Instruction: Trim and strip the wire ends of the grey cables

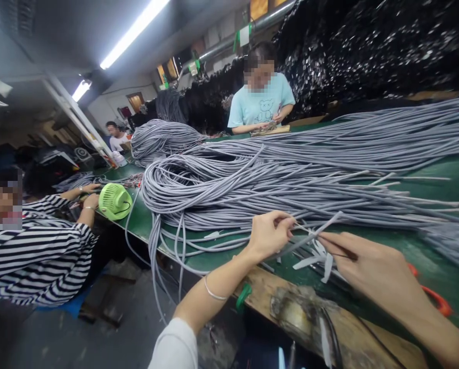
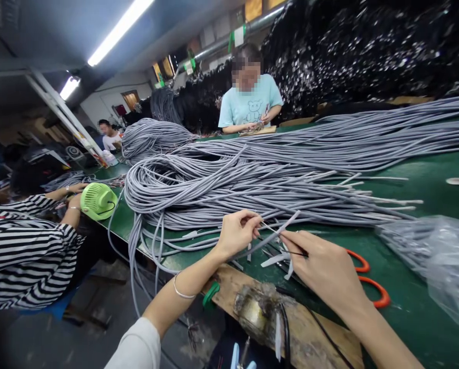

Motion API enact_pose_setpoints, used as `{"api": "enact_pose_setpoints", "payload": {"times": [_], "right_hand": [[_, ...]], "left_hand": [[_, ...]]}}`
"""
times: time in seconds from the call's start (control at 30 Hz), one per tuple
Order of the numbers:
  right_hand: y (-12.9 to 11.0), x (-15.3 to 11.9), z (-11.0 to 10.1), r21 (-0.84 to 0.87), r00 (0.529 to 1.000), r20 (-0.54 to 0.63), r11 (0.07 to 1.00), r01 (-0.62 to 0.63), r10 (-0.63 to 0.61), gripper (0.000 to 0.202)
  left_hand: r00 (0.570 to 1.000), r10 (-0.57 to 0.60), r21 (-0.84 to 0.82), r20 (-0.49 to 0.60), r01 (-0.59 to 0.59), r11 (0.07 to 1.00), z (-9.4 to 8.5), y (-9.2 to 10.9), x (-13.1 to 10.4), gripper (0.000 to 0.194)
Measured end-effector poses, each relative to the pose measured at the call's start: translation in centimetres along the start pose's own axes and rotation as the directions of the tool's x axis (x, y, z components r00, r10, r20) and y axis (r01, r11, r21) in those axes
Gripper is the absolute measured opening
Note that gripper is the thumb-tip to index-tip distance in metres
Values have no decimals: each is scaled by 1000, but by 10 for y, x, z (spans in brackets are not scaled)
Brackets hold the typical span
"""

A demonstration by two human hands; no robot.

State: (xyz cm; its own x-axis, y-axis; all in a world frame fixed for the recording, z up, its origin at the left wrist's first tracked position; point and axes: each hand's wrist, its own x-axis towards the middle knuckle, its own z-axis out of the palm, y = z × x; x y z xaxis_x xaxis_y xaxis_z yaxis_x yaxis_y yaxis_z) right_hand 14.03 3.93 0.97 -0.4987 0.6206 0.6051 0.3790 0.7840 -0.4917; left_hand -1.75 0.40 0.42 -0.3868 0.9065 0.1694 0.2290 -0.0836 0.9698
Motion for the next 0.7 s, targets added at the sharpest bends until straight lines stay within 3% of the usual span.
{"api": "enact_pose_setpoints", "payload": {"times": [0.17,0.37,0.43,0.5,0.57,0.6,0.63,0.7], "right_hand": [[3,-2,3,-8,999,-3,999,33,-33,23],[7,-3,1,-29,1000,-22,1000,10,-11,29],[9,-2,-2,-46,997,-72,998,-31,28,30],[10,0,-5,-69,989,-133,995,-77,68,29],[12,2,-8,-74,979,-179,991,-115,101,28],[13,3,-9,-65,974,-198,990,-129,114,27],[14,3,-11,-49,969,-215,989,-138,124,26],[17,4,-14,-17,957,-251,988,-154,145,25]], "left_hand": [[995,-60,-64,-83,55,996,2,4,3,10],[995,-29,-158,-94,14,987,-6,15,10,25],[1000,-10,-182,-1,10,983,-11,22,12,30],[975,-40,-168,219,78,983,-12,30,14,42],[858,-141,-79,494,206,975,-8,37,17,51],[816,-166,-51,554,232,971,-4,39,18,49],[804,-171,-50,569,241,969,1,41,19,46],[863,-125,-130,489,214,968,12,41,20,40]]}}
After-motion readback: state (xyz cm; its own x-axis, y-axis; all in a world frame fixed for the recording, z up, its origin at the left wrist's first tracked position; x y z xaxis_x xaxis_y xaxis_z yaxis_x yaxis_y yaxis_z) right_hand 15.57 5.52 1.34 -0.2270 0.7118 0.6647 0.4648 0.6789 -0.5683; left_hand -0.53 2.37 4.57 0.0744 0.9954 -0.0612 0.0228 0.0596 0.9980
